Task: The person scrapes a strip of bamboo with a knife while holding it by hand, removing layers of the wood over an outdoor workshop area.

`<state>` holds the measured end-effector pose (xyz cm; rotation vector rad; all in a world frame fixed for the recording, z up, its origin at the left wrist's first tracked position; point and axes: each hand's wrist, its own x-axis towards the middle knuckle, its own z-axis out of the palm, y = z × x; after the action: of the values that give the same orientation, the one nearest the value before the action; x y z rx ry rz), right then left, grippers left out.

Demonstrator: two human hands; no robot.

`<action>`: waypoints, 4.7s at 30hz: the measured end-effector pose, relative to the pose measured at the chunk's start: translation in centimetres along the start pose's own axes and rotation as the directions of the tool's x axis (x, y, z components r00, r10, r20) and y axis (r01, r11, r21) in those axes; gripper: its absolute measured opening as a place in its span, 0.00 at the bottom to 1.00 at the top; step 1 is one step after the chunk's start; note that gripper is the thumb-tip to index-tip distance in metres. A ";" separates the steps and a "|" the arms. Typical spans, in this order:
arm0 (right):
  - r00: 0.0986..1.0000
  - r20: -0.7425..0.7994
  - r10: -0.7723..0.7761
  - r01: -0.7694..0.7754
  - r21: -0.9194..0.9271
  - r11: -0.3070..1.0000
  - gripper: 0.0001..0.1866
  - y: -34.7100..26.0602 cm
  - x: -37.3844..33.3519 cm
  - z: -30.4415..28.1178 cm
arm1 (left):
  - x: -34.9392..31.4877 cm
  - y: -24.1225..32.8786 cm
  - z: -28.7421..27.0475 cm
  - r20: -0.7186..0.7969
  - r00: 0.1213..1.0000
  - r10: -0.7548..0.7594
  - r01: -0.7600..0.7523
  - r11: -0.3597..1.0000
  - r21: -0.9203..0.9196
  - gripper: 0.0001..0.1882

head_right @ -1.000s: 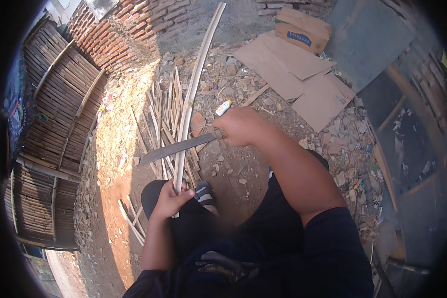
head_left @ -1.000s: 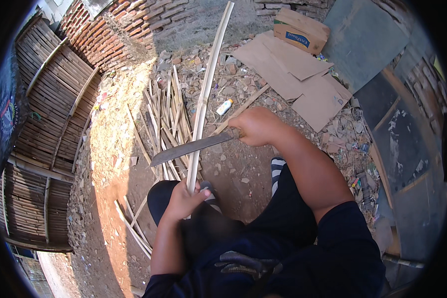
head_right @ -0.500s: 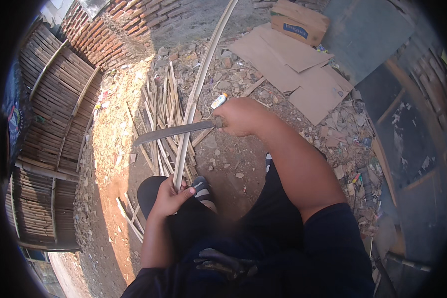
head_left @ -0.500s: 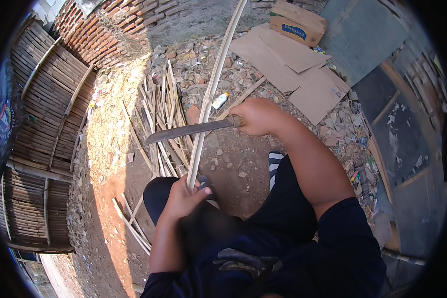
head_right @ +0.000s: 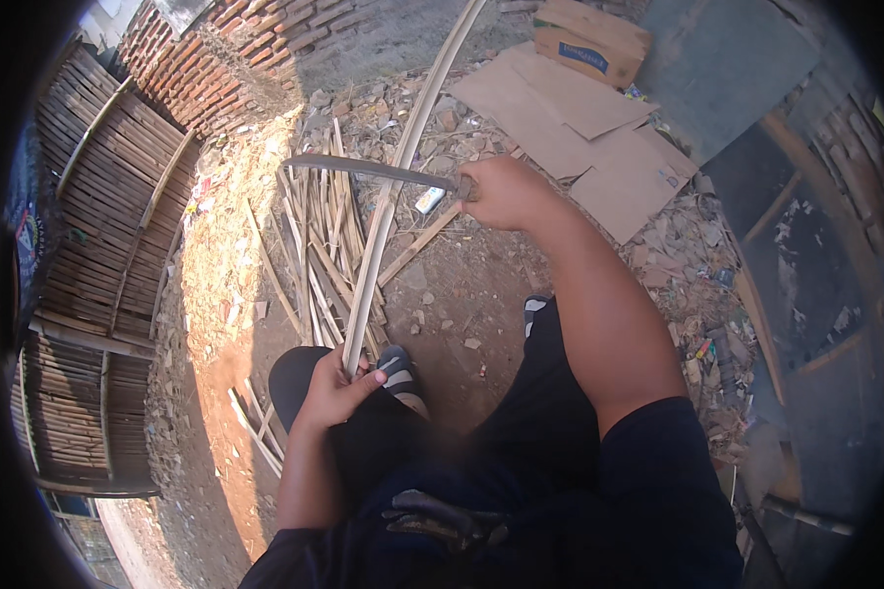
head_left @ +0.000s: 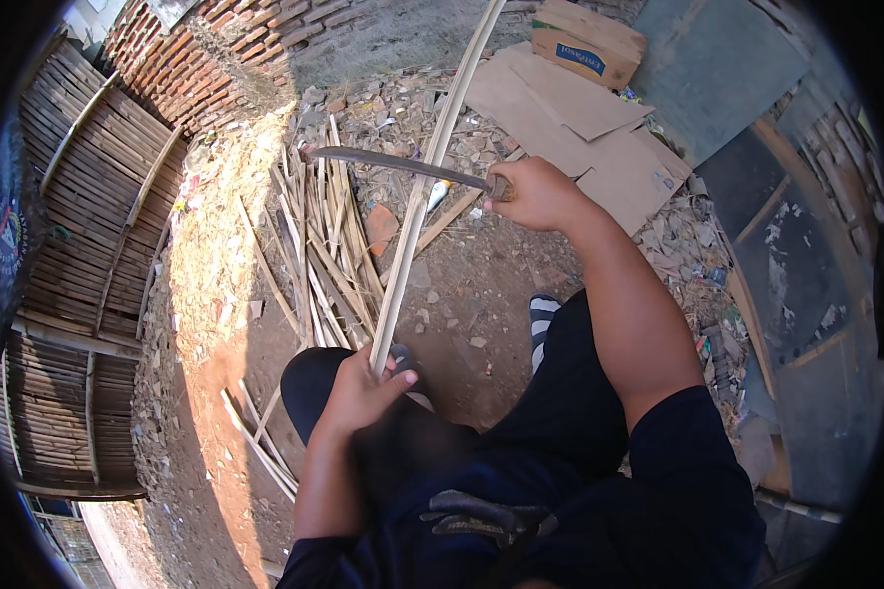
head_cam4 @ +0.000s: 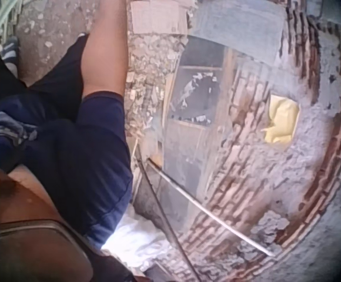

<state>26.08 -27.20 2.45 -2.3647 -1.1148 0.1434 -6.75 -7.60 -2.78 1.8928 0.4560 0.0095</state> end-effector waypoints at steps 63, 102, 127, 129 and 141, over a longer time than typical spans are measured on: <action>0.958 0.186 -0.216 0.224 -0.026 0.974 0.24 -3.2 1.7 5.7 | 0.1 0.4 -1.9 0.102 0.992 -0.076 0.098 0.967 -0.233 0.23; 0.986 -0.112 0.122 -0.092 0.236 0.967 0.23 1.9 4.0 5.8 | -0.2 1.1 -1.1 0.031 0.993 -0.118 0.121 0.983 -0.137 0.22; 0.913 0.302 -0.275 0.308 -0.067 0.949 0.21 -6.5 0.2 5.3 | 0.3 0.8 0.2 -0.041 0.992 -0.120 0.108 0.972 -0.209 0.21; 0.909 0.325 -0.260 0.304 -0.092 0.948 0.22 -6.4 0.4 4.8 | 0.3 1.2 0.0 -0.035 0.994 -0.104 0.097 0.982 -0.162 0.21; 0.963 0.271 -0.008 0.007 0.007 1.000 0.24 -2.3 1.2 2.2 | 0.1 0.5 -0.3 0.039 0.992 -0.123 0.124 0.992 -0.036 0.21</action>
<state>24.63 -24.22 1.87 -2.3851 -1.2445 0.4800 -6.58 -7.39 -2.26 1.8210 0.5432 -0.0979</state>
